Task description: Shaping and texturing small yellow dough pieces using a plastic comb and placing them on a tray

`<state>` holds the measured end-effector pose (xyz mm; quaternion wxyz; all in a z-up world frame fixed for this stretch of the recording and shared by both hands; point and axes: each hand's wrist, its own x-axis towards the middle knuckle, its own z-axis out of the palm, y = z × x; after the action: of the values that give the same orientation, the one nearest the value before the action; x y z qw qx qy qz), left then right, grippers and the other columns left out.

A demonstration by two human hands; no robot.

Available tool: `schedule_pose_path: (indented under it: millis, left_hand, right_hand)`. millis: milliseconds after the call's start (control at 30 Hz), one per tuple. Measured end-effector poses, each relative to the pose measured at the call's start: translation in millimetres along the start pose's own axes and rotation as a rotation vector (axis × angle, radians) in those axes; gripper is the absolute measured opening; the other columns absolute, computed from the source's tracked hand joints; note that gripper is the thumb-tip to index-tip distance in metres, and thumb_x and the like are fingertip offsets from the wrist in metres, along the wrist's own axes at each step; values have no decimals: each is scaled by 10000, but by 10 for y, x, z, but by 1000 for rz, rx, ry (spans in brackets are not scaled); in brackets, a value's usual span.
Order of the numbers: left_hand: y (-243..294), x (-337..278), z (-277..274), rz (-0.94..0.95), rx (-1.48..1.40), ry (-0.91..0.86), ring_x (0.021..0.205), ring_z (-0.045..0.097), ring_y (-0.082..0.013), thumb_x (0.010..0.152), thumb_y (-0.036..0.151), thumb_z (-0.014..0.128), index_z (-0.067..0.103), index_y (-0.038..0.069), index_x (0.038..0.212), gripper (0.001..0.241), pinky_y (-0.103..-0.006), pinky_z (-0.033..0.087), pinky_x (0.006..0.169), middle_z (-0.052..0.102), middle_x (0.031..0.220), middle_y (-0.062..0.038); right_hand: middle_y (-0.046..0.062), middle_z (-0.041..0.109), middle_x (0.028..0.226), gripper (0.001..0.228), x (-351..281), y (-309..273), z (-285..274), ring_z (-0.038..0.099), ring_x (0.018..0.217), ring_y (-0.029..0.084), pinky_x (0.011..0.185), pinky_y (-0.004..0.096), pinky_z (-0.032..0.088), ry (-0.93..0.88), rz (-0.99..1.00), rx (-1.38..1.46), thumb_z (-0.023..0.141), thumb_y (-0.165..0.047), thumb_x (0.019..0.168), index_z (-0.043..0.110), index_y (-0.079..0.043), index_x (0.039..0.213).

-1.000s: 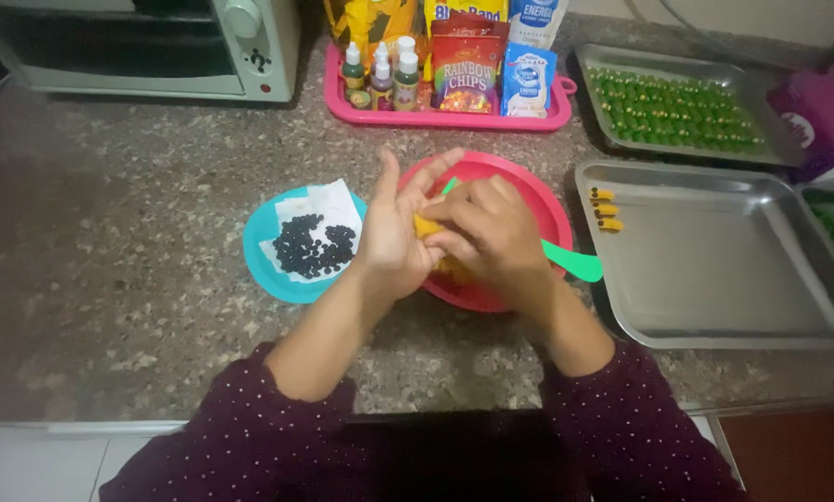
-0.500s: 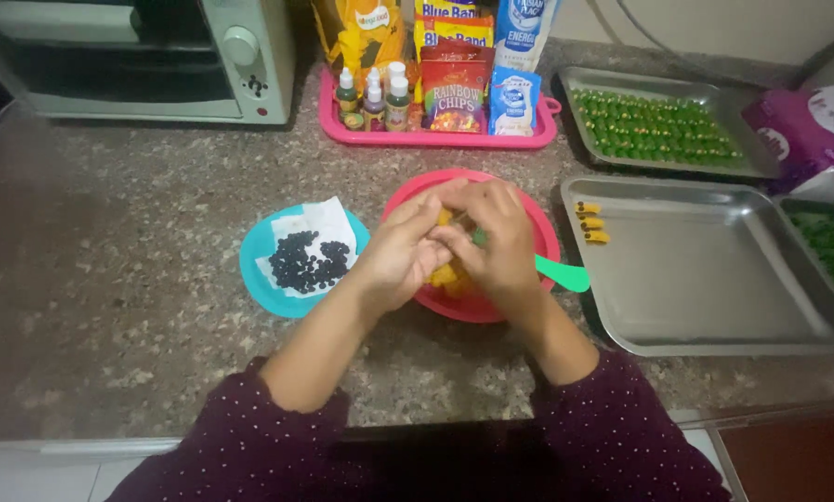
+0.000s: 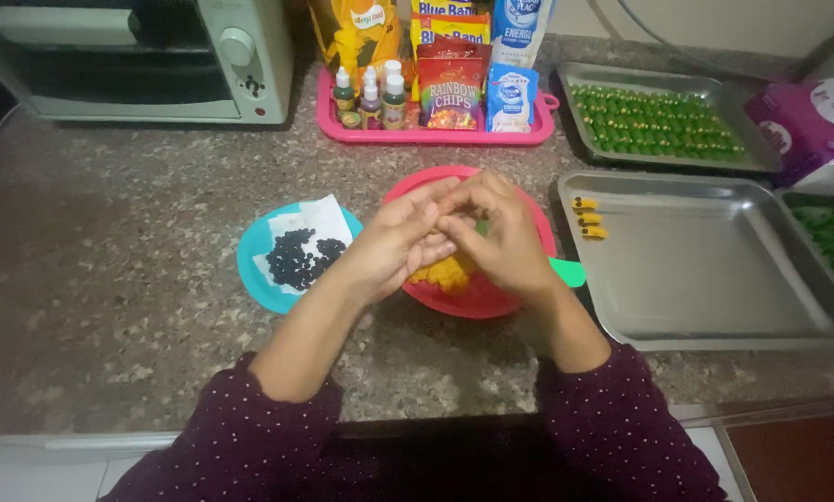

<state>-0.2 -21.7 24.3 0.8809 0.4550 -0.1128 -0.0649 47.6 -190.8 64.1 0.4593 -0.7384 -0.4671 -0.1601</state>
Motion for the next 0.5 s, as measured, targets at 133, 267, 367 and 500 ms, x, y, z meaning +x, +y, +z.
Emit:
schedule_pose_path:
  millis: [133, 267, 367, 500]
  left_hand:
    - [42, 27, 46, -2, 2, 32, 1184, 659, -226, 1051, 314, 519, 359, 78, 1596, 615, -465, 542, 1023, 559, 1463, -104]
    - [114, 31, -72, 40, -81, 148, 1297, 582, -381, 1102, 273, 388, 371, 88, 1581, 514, -510, 474, 1085, 535, 1475, -246]
    - [154, 23, -142, 50, -135, 166, 1373, 529, -426, 1083, 393, 405, 400, 125, 1568, 554, -521, 436, 1120, 502, 1523, -283]
    - [190, -1, -101, 18, -123, 172, 1422, 497, -402, 1039, 527, 434, 426, 170, 1563, 634, -518, 410, 1152, 501, 1545, -243]
  right_hand:
    - [112, 627, 893, 98, 6, 46, 45, 595, 841, 299, 789, 406, 467, 39, 36, 33, 786, -155, 927, 747, -86, 985]
    - [95, 610, 833, 54, 2, 56, 1, 575, 782, 223, 751, 349, 469, 191, 150, 60, 756, -129, 952, 745, -77, 960]
    - [107, 624, 798, 133, -12, 115, -26, 611, 745, 283, 746, 389, 481, 198, 139, -79, 832, -163, 903, 733, -75, 908]
    - [146, 679, 809, 103, -19, 226, 56, 646, 762, 361, 763, 434, 496, 184, 116, -118, 781, -162, 934, 737, -70, 923]
